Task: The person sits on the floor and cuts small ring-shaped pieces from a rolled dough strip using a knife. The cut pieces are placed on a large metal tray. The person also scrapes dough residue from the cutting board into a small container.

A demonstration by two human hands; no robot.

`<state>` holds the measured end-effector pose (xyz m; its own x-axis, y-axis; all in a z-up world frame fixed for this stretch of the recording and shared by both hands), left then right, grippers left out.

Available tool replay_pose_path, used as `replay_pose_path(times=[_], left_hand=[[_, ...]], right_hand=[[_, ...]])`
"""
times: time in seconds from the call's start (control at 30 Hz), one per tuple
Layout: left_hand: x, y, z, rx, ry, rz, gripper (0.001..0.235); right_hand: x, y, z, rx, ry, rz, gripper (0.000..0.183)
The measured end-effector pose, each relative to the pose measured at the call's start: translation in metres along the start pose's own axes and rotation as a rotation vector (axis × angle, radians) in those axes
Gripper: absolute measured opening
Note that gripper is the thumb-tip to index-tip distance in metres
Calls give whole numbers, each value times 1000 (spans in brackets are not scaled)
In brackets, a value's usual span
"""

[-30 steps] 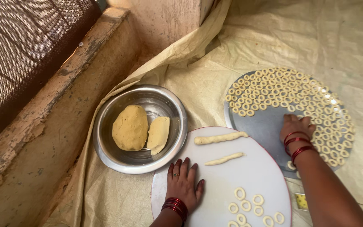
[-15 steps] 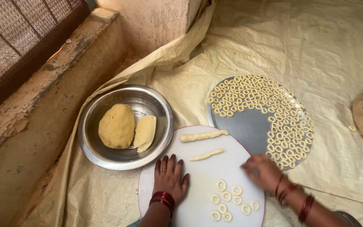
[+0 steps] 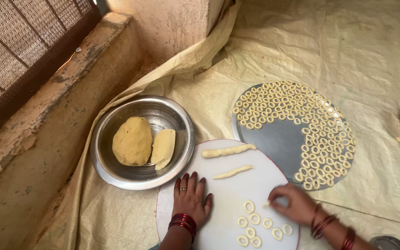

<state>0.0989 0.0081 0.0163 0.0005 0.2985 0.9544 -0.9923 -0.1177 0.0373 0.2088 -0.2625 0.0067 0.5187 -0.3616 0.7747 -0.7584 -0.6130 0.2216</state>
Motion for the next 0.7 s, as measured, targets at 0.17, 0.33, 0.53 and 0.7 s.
replay_pose_path(times=[0.17, 0.33, 0.53, 0.7], left_hand=[[-1, 1, 0, -1, -2, 3, 57], [-1, 1, 0, 5, 12, -10, 57], [-1, 1, -1, -9, 22, 14, 58], [-2, 0, -1, 6, 9, -16, 58]], right_hand=[[53, -53, 100, -243, -257, 222, 22], [85, -84, 152, -360, -232, 448, 27], [88, -63, 136, -440, 288, 529, 30], [55, -60, 114, -526, 637, 269, 42]])
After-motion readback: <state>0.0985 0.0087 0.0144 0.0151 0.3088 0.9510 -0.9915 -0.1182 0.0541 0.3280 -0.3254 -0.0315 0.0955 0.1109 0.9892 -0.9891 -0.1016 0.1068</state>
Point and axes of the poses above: each hand's wrist, its own y-axis away from the middle knuckle, its own x-axis out of the back of the hand, z = x × y, the point moved 10 cm from there along -y, towards the middle knuckle
